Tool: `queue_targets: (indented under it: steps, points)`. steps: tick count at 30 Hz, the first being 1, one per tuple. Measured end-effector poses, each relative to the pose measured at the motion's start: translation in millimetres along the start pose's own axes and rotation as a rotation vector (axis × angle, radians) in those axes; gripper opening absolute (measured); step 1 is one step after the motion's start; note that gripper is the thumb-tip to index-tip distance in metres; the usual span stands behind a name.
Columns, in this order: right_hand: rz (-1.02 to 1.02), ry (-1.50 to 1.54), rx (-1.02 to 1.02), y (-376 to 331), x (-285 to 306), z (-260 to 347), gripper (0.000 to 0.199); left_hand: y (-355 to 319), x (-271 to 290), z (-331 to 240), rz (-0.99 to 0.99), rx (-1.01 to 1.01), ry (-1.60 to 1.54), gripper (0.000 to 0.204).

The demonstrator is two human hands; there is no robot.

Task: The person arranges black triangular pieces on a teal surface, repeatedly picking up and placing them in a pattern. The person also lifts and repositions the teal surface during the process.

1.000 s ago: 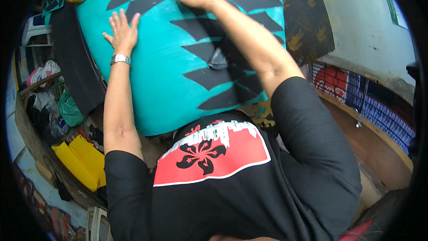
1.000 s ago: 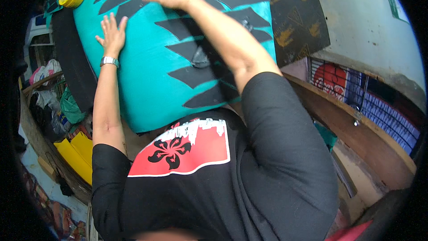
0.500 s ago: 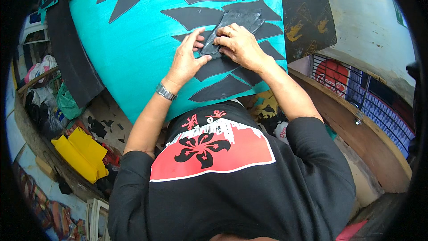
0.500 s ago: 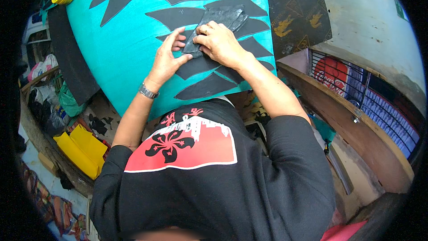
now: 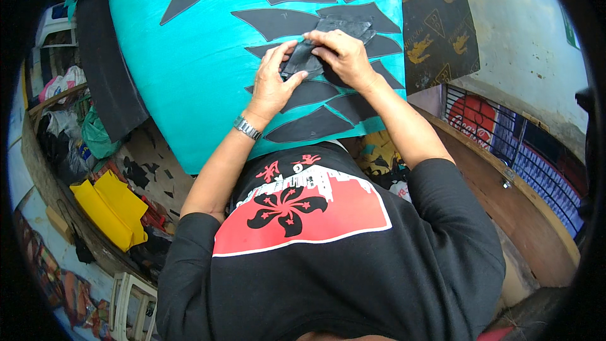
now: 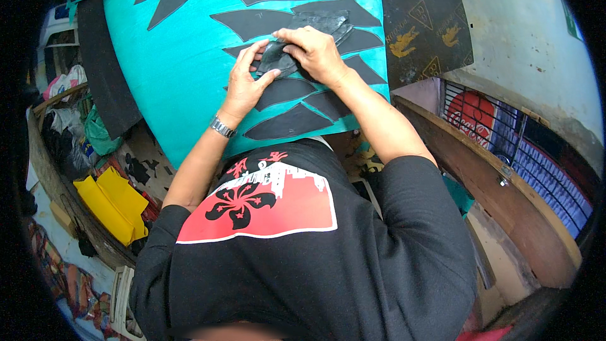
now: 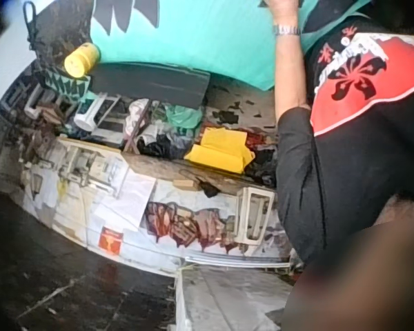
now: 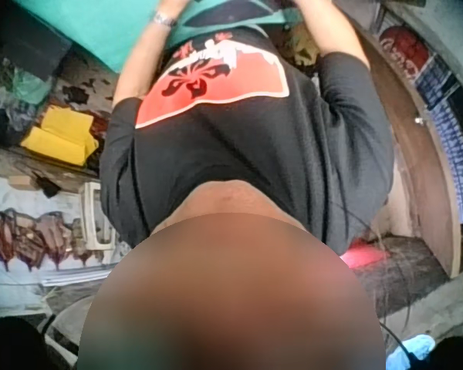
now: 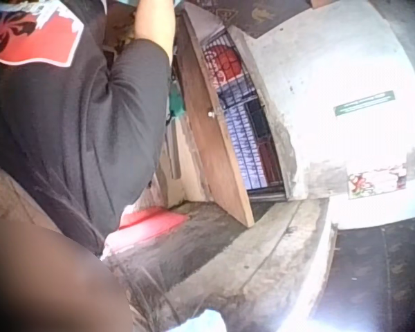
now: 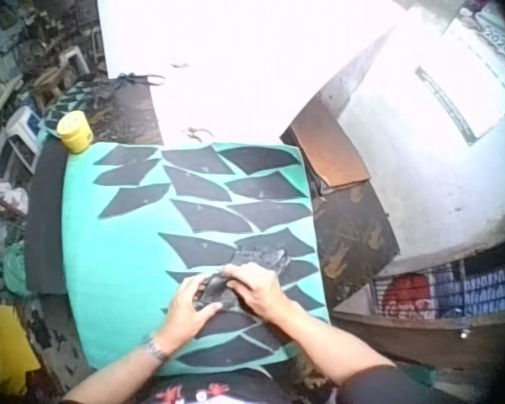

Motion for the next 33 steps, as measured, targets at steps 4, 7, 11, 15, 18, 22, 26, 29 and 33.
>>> queue_targets:
  steps: [4,7,11,15,18,22,26,29,33]
  points:
    - [0.03,0.522,-0.462,7,9,-6,0.042,6,-8,-6,-0.112,-0.208,0.358,0.069]
    - [-0.521,0.365,-0.332,15,56,-2,0.043,7,-12,-5,0.049,-0.191,0.375,0.053]
    - [-1.026,0.467,-0.027,33,121,26,0.056,8,-9,-8,0.082,-0.208,0.352,0.035]
    - [-0.661,0.865,-0.12,37,96,70,0.062,12,14,-13,-0.059,-0.259,0.165,0.058]
    - [-0.246,1.261,-0.325,45,25,98,0.064,15,57,-10,-0.252,-0.27,-0.146,0.091]
    - [0.063,1.457,-0.507,62,-65,121,0.066,16,127,14,-0.083,0.066,-0.415,0.052]
    - [0.107,1.386,-0.512,95,-97,108,0.055,29,179,42,0.15,0.298,-0.293,0.024]
    - [0.071,1.307,-0.453,116,-104,87,0.065,45,197,60,0.124,0.347,-0.253,0.031]
    - [0.007,0.956,-0.475,142,-118,64,0.069,65,202,75,0.16,0.364,-0.125,0.036]
Point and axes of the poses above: each hand's wrist, its own y-axis towards the middle knuckle, its own x-axis out of the back of the hand, z = x × y, the point moved 1 cm from there along y, towards the middle knuckle, and after that the axes turned 12 degrees about -x, right-handed, at the moved point
